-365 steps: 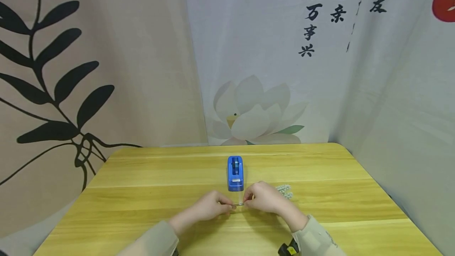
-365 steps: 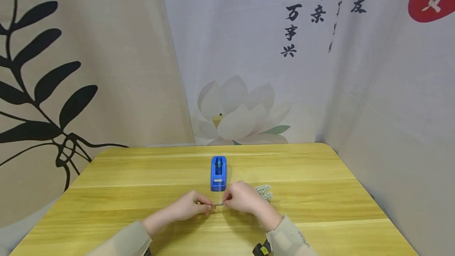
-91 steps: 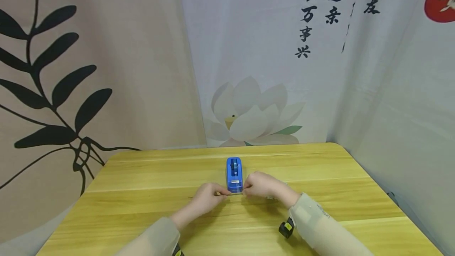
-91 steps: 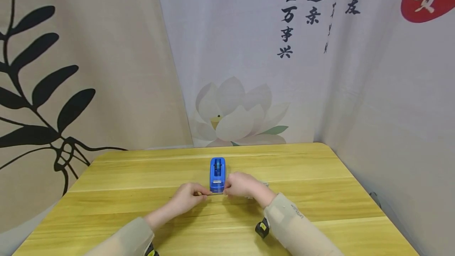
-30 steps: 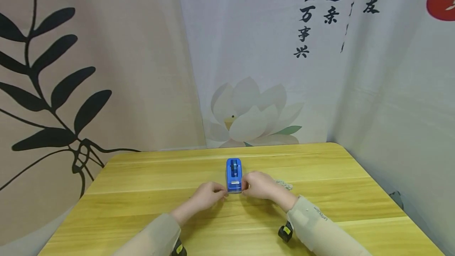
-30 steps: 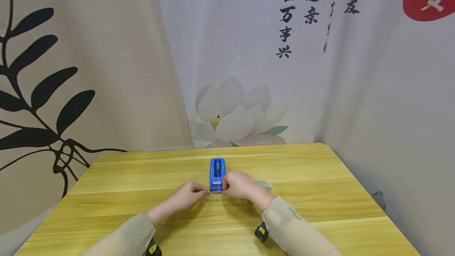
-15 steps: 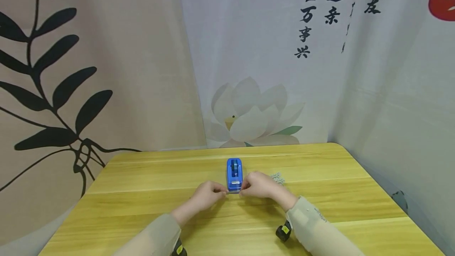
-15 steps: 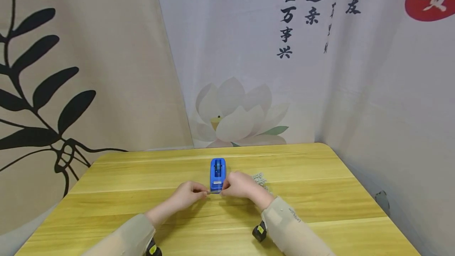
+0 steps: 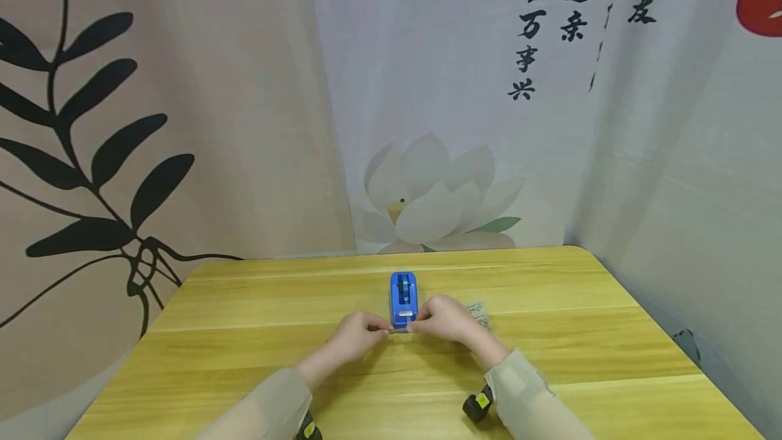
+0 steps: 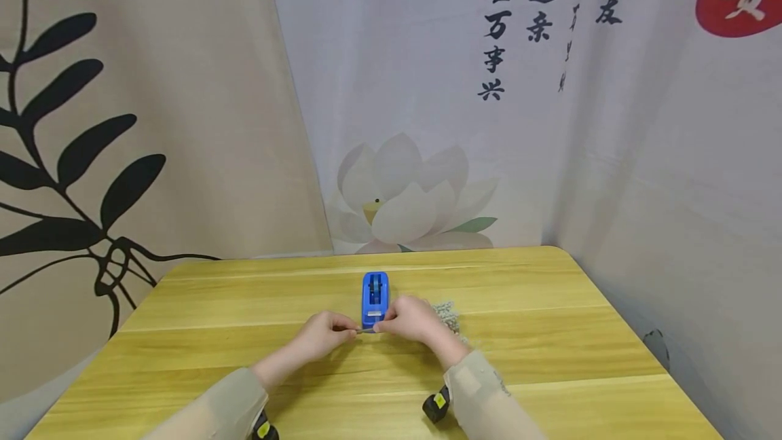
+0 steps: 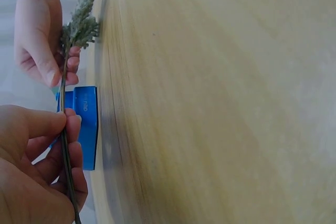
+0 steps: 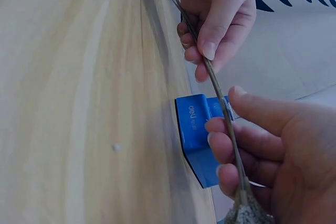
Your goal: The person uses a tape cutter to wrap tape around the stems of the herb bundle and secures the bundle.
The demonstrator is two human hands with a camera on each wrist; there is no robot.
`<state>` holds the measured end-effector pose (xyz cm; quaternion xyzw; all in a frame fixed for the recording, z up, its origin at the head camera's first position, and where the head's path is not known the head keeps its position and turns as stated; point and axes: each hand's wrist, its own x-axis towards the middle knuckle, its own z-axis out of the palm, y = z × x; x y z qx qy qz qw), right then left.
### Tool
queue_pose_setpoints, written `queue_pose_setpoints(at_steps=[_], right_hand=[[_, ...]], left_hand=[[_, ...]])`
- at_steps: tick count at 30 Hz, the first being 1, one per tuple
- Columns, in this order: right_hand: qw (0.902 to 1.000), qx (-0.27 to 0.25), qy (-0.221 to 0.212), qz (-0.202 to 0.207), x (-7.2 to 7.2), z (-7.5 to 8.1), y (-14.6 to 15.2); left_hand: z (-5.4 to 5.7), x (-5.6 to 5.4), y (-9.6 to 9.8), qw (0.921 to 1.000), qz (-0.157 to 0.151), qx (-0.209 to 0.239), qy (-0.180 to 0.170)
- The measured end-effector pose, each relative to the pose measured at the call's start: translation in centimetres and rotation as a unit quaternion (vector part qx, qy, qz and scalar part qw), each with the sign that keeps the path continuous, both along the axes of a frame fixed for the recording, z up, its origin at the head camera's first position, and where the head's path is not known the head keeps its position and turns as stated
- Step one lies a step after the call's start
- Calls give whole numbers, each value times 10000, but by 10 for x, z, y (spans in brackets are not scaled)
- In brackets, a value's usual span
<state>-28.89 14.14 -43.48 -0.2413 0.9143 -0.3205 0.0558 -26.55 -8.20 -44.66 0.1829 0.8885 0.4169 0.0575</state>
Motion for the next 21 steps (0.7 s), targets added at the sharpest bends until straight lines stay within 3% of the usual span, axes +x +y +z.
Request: queue_pose_setpoints(at_steps=[7,21], right_hand=[[9994,-69,102,-327,0,-4,-2],[9987,-110,210,-449,-3,-10,-3]], left_hand=[[-1,-1,0,10000,-37,14,73],[2,0,-1,9998,-41,-80,161]])
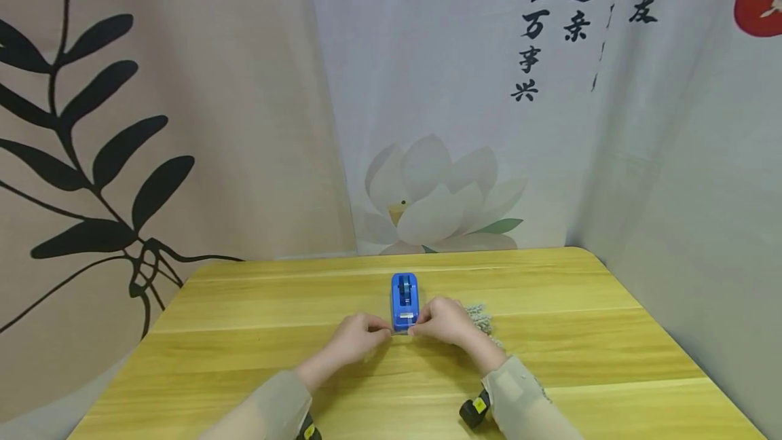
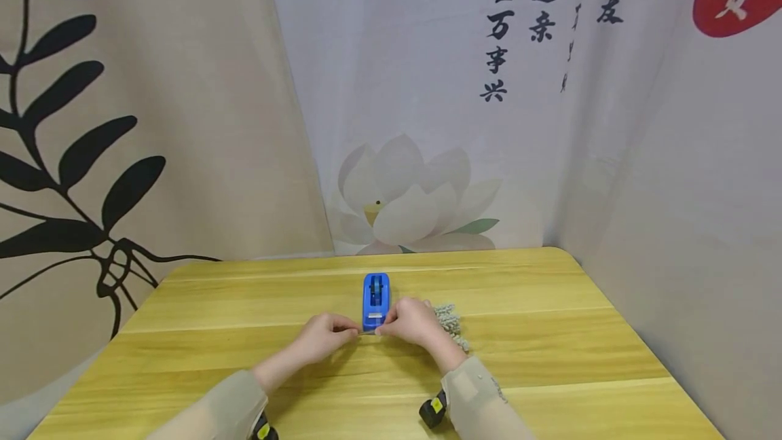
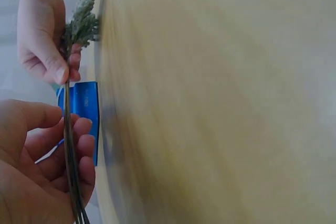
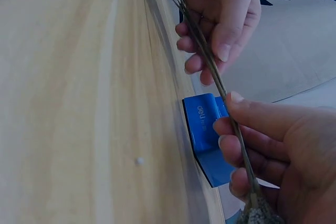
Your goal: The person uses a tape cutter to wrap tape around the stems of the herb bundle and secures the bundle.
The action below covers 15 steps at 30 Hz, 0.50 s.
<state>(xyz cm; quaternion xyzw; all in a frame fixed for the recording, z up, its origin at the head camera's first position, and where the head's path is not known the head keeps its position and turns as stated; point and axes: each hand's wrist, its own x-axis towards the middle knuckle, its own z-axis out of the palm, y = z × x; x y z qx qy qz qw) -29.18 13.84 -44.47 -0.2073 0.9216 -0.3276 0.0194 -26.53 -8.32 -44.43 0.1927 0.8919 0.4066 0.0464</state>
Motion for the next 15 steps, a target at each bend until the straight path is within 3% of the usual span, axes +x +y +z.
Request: queue_pose_setpoints(at_steps=[5,15], right_hand=[[10000,70,3,-36,-2,0,-1],[9997,205,110,-18,-3,-2,0]], left_hand=[[4,-11,-1,9997,105,-37,236],[10,-46,1,9935,829,762,-175]])
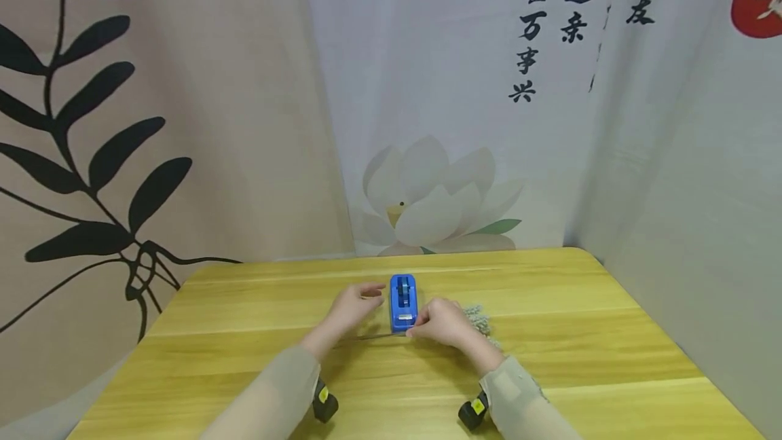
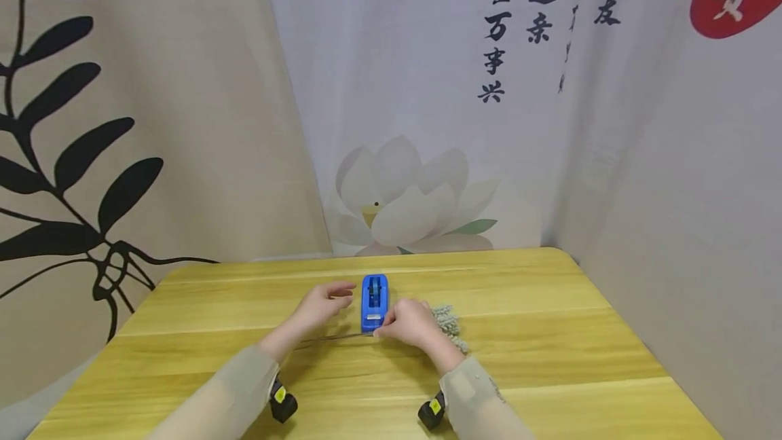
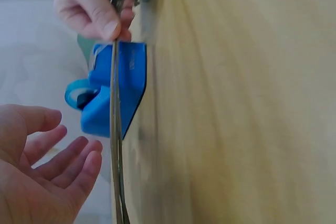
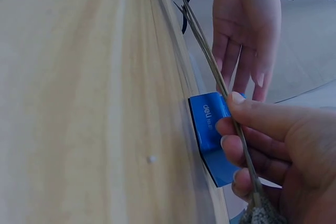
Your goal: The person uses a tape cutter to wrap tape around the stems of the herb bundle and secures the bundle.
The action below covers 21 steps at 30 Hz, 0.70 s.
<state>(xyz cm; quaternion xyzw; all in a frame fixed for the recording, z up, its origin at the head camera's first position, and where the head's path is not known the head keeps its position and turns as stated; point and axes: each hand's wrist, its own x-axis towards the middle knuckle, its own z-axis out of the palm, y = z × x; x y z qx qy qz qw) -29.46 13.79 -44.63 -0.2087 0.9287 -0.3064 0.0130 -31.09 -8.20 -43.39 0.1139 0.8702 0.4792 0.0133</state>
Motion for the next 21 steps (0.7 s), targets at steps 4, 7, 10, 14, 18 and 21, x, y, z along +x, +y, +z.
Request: queue_pose_setpoints(at_steps=[4,7,10,14,18,21], right_hand=[[10000,-14,47,-69,2,-1,-1],[9999,-32,83,-75,3,-2,-1],[9999,-30,96,-80,4,-3,-1],[9998,-7,174,-19,4,-3,-1],[9997,-5,260,46,4,-3,-1],[9996,9,267,43,4,-3,0]], left_hand=[[-3,-12,4,9999,13,127,-10],[-7,-19,8,9993,7,367,-122],[-11,-22,13,9971,33,669,-352],[-14,-22,18,9951,42,821,-542],[-15,-21,21,9952,52,756,-615],[-17,-20,24,9954,41,724,-625]])
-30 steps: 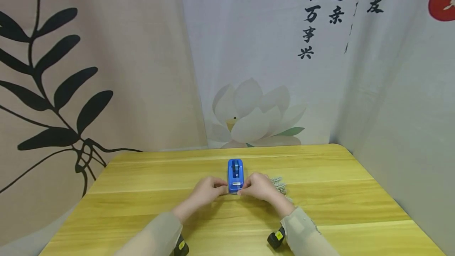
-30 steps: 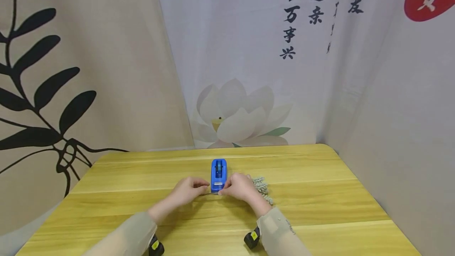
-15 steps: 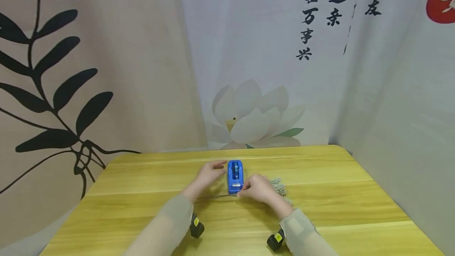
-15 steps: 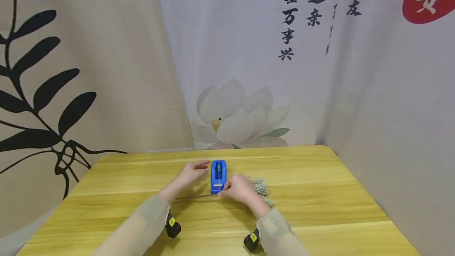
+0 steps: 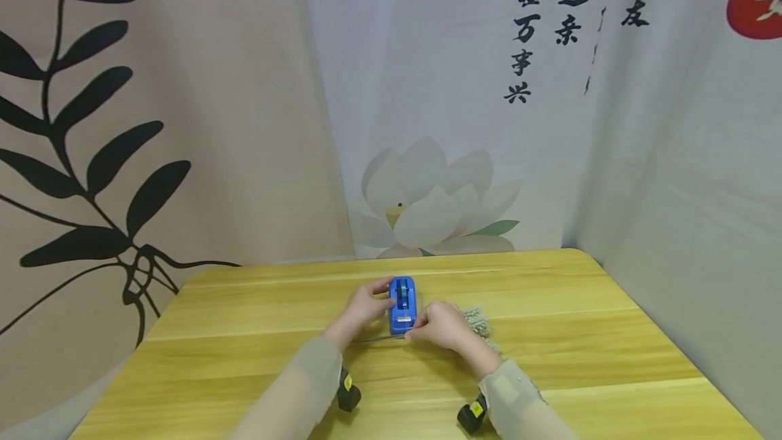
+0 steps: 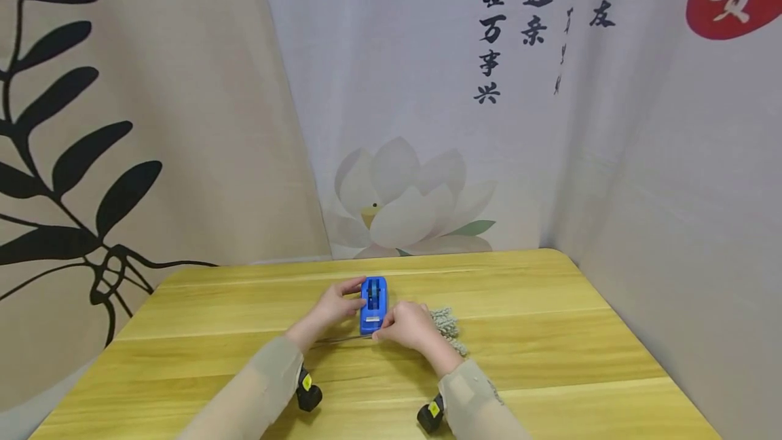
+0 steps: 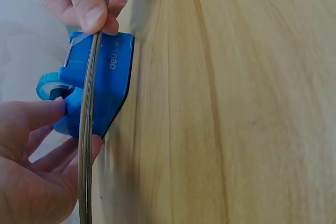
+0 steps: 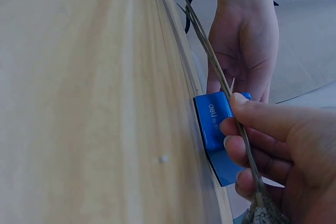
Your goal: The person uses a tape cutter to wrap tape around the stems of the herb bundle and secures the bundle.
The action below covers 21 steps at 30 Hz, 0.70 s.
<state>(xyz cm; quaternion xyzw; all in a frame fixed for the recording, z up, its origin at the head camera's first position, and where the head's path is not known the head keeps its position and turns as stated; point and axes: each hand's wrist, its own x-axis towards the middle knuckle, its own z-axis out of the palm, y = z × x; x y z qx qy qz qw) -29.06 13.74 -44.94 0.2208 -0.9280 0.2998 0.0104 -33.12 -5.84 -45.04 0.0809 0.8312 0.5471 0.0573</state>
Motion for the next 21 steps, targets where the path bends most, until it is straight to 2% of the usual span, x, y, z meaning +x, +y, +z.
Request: queue_pose_setpoints(at_steps=[21], right_hand=[[9999,76,17,-64,0,-1,-3]], left_hand=[[-4,2,1,9999,-23,110,-91]])
